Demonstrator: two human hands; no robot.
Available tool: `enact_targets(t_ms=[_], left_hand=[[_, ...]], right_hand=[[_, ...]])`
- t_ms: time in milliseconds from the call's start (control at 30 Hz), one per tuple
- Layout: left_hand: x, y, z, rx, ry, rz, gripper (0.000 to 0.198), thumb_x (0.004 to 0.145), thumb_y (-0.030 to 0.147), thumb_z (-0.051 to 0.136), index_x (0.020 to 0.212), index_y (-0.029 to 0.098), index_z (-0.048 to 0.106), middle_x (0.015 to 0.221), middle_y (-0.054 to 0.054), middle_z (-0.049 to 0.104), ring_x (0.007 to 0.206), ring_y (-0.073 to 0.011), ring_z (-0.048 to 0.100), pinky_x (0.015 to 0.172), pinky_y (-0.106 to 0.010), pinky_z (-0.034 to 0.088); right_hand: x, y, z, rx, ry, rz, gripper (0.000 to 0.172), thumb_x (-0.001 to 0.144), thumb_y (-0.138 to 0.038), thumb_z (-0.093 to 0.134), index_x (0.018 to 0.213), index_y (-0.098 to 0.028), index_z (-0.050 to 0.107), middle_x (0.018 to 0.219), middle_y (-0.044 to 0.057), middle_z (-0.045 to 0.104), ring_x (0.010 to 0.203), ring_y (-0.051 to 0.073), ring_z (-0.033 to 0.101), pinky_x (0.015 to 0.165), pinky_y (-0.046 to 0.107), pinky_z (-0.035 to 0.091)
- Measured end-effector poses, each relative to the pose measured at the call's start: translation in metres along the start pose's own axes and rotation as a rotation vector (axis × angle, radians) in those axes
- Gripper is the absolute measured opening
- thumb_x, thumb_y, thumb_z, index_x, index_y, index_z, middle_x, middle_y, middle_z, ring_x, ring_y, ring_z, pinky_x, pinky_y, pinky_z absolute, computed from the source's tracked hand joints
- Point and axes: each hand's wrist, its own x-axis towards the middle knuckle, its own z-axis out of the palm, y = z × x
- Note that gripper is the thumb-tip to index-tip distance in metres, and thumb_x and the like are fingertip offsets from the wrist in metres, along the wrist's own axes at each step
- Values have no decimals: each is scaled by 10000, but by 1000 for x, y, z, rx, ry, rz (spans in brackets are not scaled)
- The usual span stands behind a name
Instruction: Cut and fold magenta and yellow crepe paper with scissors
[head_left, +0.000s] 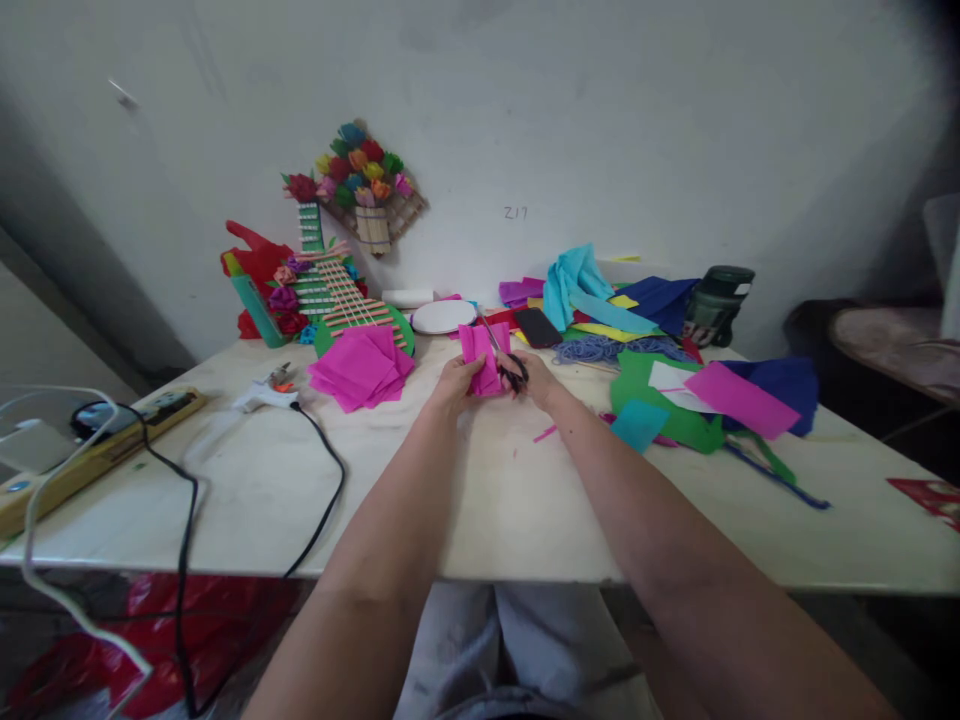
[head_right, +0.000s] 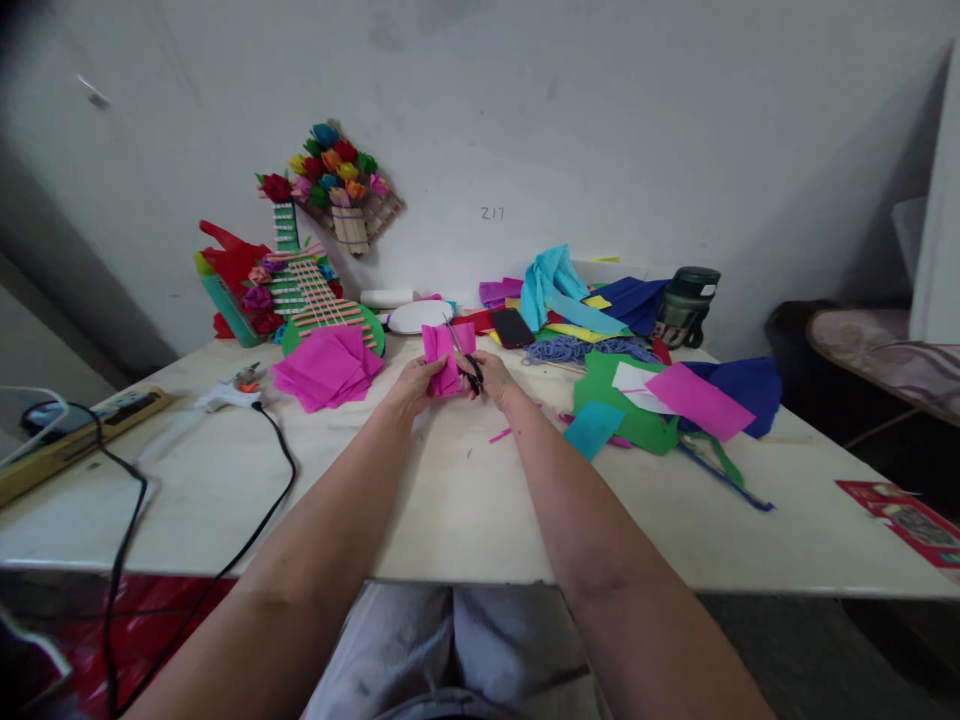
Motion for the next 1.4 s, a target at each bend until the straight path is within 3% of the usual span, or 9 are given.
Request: enact_targets(t_ms=[433,1033,1400], left_hand=[[-2,0,2,20,12,-12,164,640,163,696,760,104,602,660,-70,644,575,-164,601,634,-338,495],[2,-1,0,59,51,-1,204,614,188,712,752,95,595,621,-55,639,527,-145,591,598,-304,497],[5,-4,-6,60,46,13,242,585,223,738,742,101,599,618,-51,632,554,-150,593,579,-289,479]], right_hand=[[0,-2,2,16,50,5,208,736,-359,584,740,-180,480,408,-52,511,325,89,452,296,183,370],[4,2,1,24,70,-25,256,680,-365,645,719,-173,480,380,-69,481,291,65,399,282,166,328],[5,-1,7,-24,160,-13,283,605,-315,710,713,-170,492,372,-85,468,289,63,393,270,169,337]])
